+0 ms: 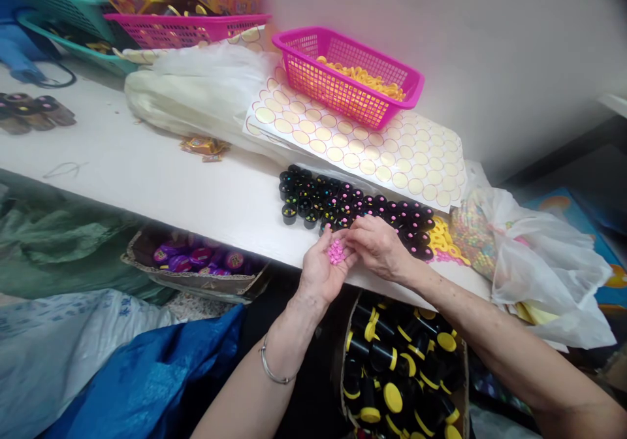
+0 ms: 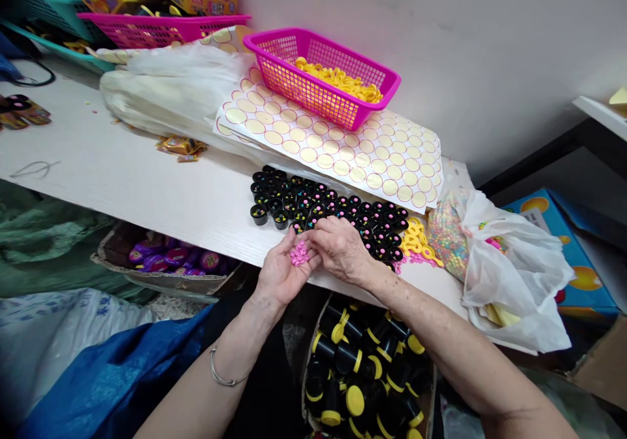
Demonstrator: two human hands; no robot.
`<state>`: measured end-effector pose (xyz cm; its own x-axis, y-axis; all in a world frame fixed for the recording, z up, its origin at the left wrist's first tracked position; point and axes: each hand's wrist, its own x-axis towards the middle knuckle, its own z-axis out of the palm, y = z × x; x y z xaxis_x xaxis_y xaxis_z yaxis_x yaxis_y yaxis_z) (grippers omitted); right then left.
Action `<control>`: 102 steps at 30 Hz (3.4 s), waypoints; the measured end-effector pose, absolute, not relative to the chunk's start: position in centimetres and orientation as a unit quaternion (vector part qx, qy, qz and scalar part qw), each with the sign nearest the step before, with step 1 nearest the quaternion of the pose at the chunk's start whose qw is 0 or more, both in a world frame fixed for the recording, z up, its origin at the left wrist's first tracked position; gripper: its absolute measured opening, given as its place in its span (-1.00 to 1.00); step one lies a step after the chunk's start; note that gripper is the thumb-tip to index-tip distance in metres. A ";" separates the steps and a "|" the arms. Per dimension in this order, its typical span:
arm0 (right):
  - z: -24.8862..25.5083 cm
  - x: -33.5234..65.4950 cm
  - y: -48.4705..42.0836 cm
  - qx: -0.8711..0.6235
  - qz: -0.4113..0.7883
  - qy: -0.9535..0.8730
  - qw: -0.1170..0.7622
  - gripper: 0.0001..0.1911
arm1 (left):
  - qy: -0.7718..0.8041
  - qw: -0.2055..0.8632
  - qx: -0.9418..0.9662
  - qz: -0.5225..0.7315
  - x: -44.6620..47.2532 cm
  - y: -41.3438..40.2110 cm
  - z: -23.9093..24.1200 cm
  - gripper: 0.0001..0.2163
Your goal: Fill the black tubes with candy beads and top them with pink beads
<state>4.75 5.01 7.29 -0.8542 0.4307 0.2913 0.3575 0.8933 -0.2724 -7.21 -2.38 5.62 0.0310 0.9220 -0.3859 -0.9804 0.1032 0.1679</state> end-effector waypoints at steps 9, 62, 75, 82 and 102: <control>6.2 4.9 5.2 -0.237 0.189 -0.921 0.246 -0.78 | 0.246 0.706 -0.044 0.662 -7.3 -2.6 5.7 -0.65; 8.7 -1.8 9.4 -0.286 0.025 -0.958 -0.011 -0.75 | 0.288 0.713 -0.062 0.637 -7.6 -2.7 6.6 -0.63; 7.9 4.4 5.3 -0.236 0.137 -0.941 0.201 -0.80 | 0.211 0.728 -0.038 0.651 -7.4 -2.6 5.9 -0.56; 6.8 4.5 3.6 -0.174 -0.009 -0.965 0.198 -0.74 | 0.186 0.724 -0.035 0.663 -7.0 -2.4 5.6 -0.54; 7.3 4.9 3.6 -0.279 0.103 -0.941 0.161 -0.73 | 0.321 0.697 -0.024 0.641 -6.9 -2.6 5.1 -0.91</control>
